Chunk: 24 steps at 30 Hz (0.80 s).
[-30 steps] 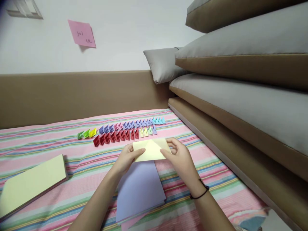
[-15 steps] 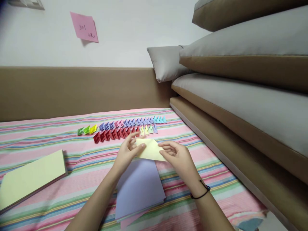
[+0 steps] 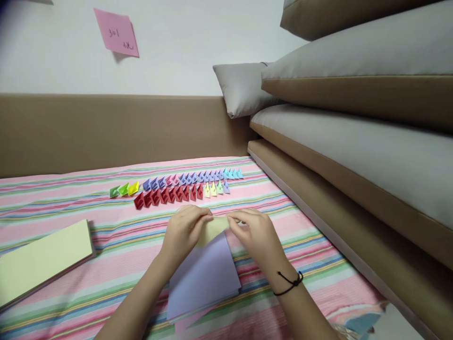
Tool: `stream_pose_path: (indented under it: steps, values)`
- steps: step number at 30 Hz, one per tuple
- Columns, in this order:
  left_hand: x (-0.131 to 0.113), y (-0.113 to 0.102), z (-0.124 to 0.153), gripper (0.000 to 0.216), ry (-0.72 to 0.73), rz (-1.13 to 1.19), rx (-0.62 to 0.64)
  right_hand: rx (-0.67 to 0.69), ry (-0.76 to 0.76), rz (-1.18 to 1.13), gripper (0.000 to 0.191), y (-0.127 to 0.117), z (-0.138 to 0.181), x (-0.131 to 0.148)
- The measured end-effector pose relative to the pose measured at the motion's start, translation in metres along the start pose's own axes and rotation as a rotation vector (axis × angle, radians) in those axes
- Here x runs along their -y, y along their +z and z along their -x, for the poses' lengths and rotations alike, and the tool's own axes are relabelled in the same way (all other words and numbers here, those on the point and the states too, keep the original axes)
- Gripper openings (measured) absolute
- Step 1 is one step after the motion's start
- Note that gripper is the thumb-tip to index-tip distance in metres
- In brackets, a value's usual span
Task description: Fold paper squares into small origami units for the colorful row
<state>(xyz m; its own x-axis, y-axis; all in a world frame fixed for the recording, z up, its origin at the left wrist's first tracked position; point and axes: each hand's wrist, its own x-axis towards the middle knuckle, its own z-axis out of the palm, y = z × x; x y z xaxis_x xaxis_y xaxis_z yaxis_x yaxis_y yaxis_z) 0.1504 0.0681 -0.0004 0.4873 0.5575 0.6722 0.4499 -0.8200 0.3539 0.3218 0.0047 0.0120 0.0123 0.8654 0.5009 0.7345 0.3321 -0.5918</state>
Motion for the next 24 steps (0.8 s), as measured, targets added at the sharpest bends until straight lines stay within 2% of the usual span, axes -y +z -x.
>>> stream_pose_path:
  steps: [6, 8, 11, 14, 19, 24]
  values:
    - [0.001, -0.001, -0.002, 0.015, -0.105, 0.083, -0.001, -0.105, 0.131, 0.052, 0.015, -0.021, 0.000, -0.012]
    - [0.001, 0.001, -0.003, 0.014, -0.116, 0.142, 0.021, -0.124, 0.178, 0.001, 0.015, -0.024, 0.000, -0.013]
    - [-0.001, 0.003, -0.003, 0.012, -0.142, 0.241, 0.072, -0.020, 0.184, -0.154, 0.018, -0.021, 0.001, -0.008]
    - [-0.003, 0.003, -0.004, 0.012, -0.178, 0.300, 0.112, 0.091, 0.212, -0.207, 0.018, -0.014, 0.002, -0.002]
    - [-0.005, -0.002, -0.005, 0.012, -0.213, 0.319, 0.180, 0.146, 0.322, -0.335, 0.026, -0.010, 0.000, -0.002]
    - [-0.001, -0.009, -0.007, 0.015, -0.346, 0.419, 0.312, 0.142, 0.347, -0.433, 0.029, -0.013, -0.002, -0.011]
